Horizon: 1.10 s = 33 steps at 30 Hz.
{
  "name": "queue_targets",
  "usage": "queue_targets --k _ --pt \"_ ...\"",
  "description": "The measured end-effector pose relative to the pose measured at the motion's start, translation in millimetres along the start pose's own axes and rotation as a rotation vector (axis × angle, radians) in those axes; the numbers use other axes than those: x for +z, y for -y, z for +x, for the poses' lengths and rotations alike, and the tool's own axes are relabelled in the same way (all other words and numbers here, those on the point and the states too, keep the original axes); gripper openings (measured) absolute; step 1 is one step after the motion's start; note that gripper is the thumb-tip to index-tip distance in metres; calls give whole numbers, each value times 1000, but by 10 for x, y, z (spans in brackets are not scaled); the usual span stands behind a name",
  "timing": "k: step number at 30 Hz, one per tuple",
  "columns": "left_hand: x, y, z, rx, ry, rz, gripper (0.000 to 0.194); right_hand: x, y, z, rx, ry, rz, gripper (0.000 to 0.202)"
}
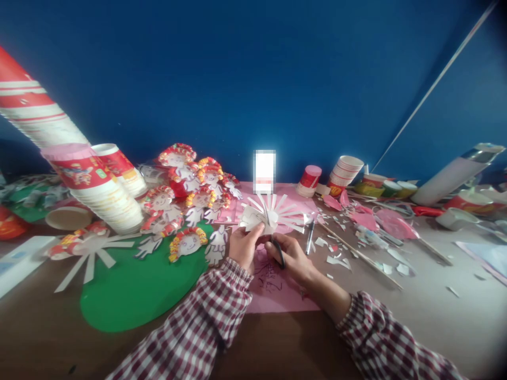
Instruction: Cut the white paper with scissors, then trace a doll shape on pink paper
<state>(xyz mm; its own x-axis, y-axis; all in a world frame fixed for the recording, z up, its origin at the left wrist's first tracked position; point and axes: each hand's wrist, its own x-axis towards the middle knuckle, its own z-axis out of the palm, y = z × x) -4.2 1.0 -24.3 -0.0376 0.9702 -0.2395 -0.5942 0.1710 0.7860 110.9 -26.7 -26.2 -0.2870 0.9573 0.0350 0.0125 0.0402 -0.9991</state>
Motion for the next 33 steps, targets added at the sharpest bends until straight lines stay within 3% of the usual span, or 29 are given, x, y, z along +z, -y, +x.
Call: queue_targets --k 16,23,29,33 --pt "-20 47 18 0 38 -19 24 27 -10 -26 17 -82 -80 25" --pt "-63 2 107 13 -108 13 30 -9 -142 39 32 -129 -13 29" --pt "-96 -30 117 33 -71 40 26 -29 -110 35 73 -126 81 35" --pt "-146 -21 148 32 -119 88 27 -56 -115 14 58 -88 80 35"
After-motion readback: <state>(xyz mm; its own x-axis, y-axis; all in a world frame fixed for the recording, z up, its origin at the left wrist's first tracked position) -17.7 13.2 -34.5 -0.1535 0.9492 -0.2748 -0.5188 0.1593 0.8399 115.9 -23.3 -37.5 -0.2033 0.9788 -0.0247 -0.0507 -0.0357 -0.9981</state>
